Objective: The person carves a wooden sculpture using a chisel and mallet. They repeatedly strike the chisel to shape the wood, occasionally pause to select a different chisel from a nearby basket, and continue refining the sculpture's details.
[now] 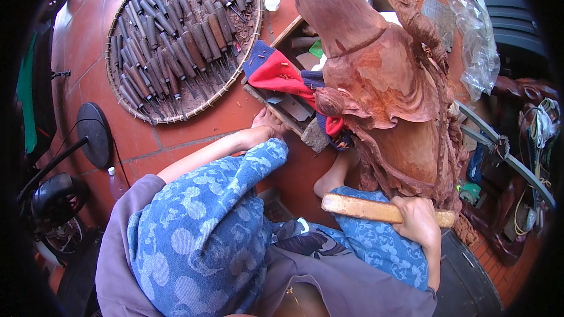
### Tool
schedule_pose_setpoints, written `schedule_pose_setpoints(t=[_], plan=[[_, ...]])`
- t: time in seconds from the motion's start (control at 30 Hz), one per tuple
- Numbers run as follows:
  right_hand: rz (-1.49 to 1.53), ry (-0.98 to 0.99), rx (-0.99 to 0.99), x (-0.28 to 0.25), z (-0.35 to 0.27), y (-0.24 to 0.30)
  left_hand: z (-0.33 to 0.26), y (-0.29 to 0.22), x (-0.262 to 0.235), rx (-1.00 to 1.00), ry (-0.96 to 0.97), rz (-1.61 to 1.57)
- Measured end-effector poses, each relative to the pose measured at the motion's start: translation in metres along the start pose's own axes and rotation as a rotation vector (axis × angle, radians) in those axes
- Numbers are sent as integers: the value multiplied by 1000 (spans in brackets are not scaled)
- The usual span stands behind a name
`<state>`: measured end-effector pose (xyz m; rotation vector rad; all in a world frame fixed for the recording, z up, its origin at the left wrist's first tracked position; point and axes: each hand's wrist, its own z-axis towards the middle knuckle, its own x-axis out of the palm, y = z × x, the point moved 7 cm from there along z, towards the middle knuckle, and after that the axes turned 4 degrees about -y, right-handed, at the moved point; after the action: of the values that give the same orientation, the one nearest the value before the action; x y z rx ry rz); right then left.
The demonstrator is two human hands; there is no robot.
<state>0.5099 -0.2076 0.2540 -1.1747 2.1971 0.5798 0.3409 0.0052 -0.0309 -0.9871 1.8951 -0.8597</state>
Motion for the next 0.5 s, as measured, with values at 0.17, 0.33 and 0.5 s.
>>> schedule_pose_setpoints(t=[0.17,0.33,0.5], plan=[[-13,-4,-3,4,-1,-4,-2,-11,-12,4,123,243],[-16,-7,12,4,-5,-6,33,25,25,37,-127,557],[-14,-9,2,5,-2,-5,48,42,46,54,-606,738]])
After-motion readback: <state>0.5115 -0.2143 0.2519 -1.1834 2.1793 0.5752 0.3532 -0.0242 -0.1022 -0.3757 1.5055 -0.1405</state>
